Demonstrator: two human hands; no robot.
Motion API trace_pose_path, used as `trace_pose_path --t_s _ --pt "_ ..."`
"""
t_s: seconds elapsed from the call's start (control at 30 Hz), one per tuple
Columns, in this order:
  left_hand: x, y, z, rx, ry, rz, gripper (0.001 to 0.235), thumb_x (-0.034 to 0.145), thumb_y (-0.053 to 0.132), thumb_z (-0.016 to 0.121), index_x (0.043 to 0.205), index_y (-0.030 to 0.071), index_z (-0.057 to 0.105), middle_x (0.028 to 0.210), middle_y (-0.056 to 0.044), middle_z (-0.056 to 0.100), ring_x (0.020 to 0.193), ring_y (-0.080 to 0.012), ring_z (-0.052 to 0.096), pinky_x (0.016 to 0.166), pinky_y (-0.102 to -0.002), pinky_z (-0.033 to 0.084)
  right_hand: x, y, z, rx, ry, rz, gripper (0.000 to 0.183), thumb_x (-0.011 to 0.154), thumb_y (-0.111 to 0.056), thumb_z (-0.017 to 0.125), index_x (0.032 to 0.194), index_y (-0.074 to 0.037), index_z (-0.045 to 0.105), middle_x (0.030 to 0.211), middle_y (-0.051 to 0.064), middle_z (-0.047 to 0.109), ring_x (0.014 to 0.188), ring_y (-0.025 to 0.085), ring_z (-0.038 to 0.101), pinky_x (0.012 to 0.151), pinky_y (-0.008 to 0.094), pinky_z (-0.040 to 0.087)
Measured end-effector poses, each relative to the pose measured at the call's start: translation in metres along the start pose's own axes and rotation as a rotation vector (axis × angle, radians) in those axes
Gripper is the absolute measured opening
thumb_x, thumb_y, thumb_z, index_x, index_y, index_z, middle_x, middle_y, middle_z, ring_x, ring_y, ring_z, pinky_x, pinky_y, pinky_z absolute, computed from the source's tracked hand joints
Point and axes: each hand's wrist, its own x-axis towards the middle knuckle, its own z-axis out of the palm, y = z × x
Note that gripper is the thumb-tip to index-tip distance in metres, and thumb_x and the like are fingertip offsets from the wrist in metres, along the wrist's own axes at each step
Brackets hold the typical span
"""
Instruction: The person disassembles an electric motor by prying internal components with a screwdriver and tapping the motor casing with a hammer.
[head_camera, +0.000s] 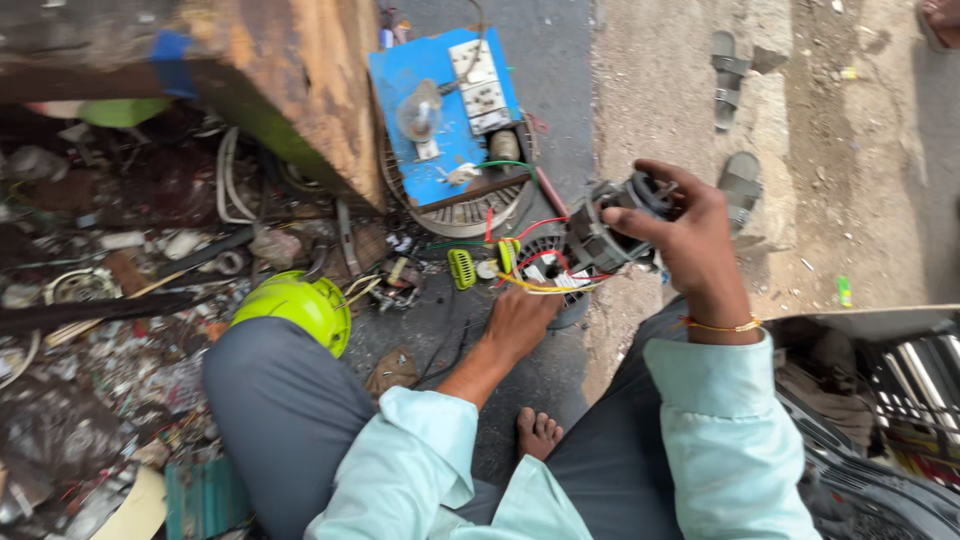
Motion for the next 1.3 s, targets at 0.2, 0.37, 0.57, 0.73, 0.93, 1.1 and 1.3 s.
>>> trace_pose_path --t_s 0.2,0.37,0.57,0.73,0.93,1.1,1.3 --pt "-0.027 0.030 0.046 0.037 0.115 0.233 0.005 0.085 0.014 0.065 0.085 0.013 0.060 0.083 -0.004 0.061 0.087 -0.0222 0.065 0.081 -0.037 0.054 -0.003 0.008 -0.012 0.045 0.000 -0.030 0.066 0.070 -0.017 0.089 0.131 -0.001 0.069 0.106 0.009 0.074 0.097 0.016 0.069 0.090 0.029 0.055" --pt "-0.059 0.015 0.044 0.215 -0.037 0.352 0.007 0.084 0.017 0.066 0.082 0.015 0.060 0.082 0.000 0.059 0.084 -0.0187 0.064 0.078 -0.035 0.049 -0.006 0.011 -0.018 0.025 -0.001 -0.022 0.066 0.070 -0.017 0.089 0.131 -0.001 0.070 0.106 0.010 0.074 0.097 0.017 0.069 0.091 0.030 0.055" --pt "-0.068 -0.015 0.020 0.327 -0.131 0.194 0.004 0.083 0.017 0.065 0.083 0.016 0.062 0.081 0.000 0.060 0.083 -0.0188 0.063 0.079 -0.036 0.049 -0.003 0.017 -0.016 0.097 -0.039 -0.033 0.068 0.068 -0.016 0.090 0.131 -0.002 0.068 0.107 0.008 0.074 0.097 0.017 0.070 0.091 0.030 0.056" --pt "-0.056 -0.003 -0.019 0.201 -0.336 0.084 0.039 0.072 0.013 0.076 0.109 0.013 0.065 0.099 -0.004 0.066 0.101 -0.0241 0.065 0.089 -0.040 0.051 -0.001 0.023 -0.006 0.133 -0.076 -0.020 0.069 0.067 -0.017 0.092 0.130 -0.001 0.069 0.105 0.008 0.072 0.095 0.016 0.069 0.088 0.029 0.056" --pt "-0.063 0.019 -0.238 -0.134 -0.755 -0.302 0.059 0.078 0.029 0.080 0.132 0.011 0.063 0.133 -0.011 0.066 0.125 -0.0306 0.061 0.105 -0.042 0.047 -0.012 0.021 0.002 0.121 -0.125 0.048 0.068 0.066 -0.021 0.091 0.127 0.000 0.069 0.102 0.008 0.073 0.088 0.015 0.068 0.080 0.030 0.056" --pt "-0.097 -0.011 -0.366 -0.609 0.214 -0.593 0.023 0.092 0.011 0.070 0.113 0.002 0.072 0.120 -0.013 0.075 0.115 -0.0228 0.073 0.100 -0.039 0.057 -0.009 -0.017 0.000 0.125 -0.228 0.171 0.065 0.064 -0.021 0.091 0.124 -0.001 0.073 0.097 0.009 0.077 0.083 0.016 0.069 0.078 0.031 0.056" --pt "-0.065 -0.096 -0.228 -0.739 -0.216 -0.634 0.030 0.088 0.025 0.076 0.110 0.004 0.076 0.115 -0.009 0.078 0.106 -0.0189 0.073 0.096 -0.038 0.058 -0.013 -0.034 -0.011 -0.053 -0.350 0.006 0.073 0.066 -0.027 0.089 0.132 -0.004 0.069 0.102 0.009 0.077 0.090 0.017 0.069 0.082 0.033 0.057"
